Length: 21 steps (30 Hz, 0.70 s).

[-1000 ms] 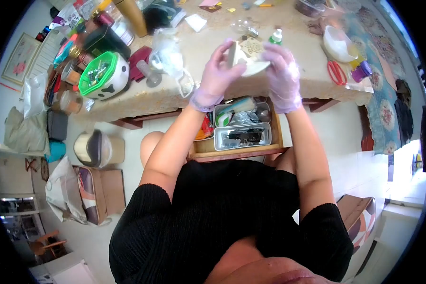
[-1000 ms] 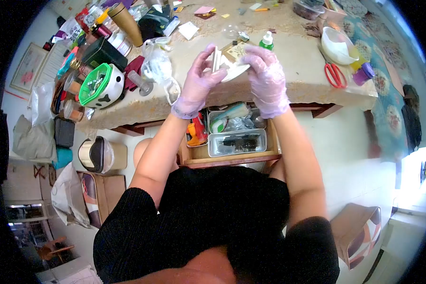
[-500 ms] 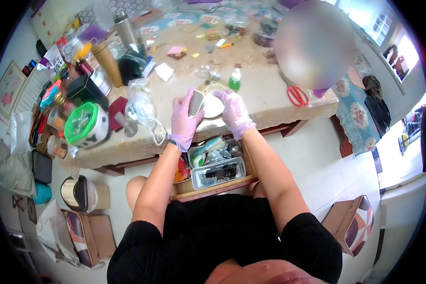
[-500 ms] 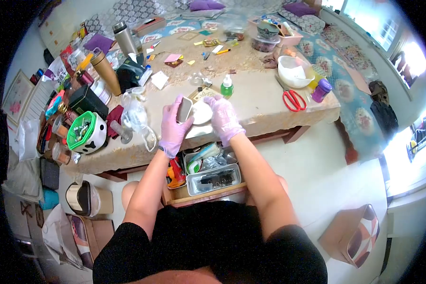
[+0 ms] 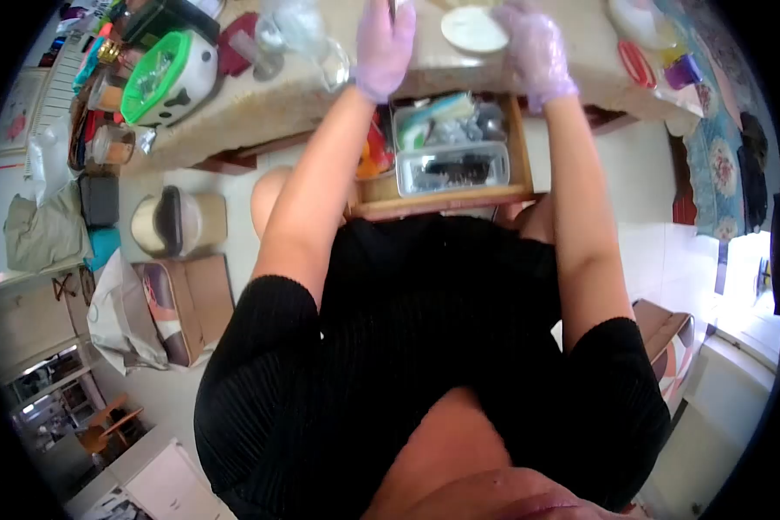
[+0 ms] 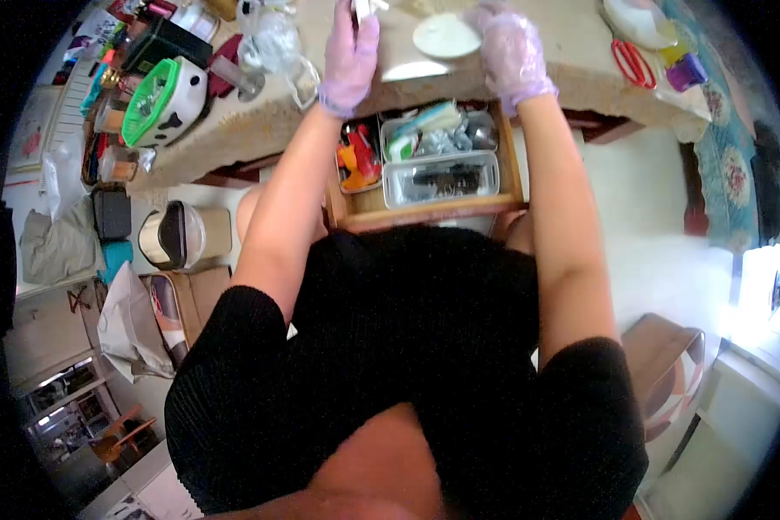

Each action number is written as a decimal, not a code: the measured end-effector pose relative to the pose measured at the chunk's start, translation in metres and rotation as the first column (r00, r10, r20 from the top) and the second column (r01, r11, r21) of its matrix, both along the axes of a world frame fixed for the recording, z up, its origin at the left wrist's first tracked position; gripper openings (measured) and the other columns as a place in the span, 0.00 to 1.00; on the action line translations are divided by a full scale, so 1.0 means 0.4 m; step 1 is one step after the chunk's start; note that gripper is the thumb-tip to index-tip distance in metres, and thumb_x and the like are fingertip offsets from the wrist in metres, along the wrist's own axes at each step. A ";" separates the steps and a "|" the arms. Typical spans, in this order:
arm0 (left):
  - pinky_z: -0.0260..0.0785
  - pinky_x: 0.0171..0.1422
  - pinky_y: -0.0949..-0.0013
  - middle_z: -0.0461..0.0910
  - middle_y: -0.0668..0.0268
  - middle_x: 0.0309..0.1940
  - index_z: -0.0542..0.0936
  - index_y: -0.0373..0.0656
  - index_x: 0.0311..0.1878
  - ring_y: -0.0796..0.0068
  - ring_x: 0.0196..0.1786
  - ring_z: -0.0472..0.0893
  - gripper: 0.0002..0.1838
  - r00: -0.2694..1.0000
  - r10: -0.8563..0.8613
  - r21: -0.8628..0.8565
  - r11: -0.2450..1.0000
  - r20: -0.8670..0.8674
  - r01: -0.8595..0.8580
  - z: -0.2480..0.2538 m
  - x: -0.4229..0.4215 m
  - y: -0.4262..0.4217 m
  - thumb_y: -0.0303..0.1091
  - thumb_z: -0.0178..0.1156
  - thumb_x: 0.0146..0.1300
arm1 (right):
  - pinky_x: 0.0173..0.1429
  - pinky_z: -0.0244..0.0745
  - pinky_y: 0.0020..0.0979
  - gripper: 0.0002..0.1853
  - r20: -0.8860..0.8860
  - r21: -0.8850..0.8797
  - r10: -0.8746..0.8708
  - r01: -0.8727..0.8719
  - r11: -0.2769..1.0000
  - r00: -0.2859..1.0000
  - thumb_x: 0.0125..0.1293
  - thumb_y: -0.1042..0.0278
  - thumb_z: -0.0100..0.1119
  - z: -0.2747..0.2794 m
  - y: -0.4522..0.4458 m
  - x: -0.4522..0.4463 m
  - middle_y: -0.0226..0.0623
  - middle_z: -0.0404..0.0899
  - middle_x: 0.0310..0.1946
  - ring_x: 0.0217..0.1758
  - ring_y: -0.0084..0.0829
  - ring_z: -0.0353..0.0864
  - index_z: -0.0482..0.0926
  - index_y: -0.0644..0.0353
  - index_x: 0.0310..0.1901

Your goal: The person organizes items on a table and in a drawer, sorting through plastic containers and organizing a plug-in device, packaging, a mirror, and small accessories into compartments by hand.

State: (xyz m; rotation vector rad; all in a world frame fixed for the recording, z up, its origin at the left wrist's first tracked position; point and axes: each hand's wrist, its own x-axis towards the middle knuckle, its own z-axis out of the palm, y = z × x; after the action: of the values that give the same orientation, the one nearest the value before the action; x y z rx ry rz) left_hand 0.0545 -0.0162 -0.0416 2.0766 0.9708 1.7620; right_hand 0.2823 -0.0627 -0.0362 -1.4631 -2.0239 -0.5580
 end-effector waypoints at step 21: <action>0.67 0.64 0.49 0.75 0.48 0.54 0.69 0.44 0.69 0.46 0.57 0.74 0.31 0.779 0.181 -0.096 0.951 -0.601 -0.294 0.020 0.023 0.013 0.49 0.57 0.67 | 0.54 0.79 0.43 0.07 -0.023 0.018 0.400 -0.400 0.916 0.916 0.59 0.68 0.60 0.076 -0.011 -0.093 0.46 0.83 0.44 0.47 0.49 0.82 0.84 0.58 0.38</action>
State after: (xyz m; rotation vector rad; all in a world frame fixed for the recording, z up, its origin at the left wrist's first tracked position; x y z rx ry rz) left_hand 0.0638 -0.0108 -0.0334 2.5102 1.5575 1.0448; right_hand 0.2452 -0.0673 -0.0058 -0.9955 -2.2106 -0.3738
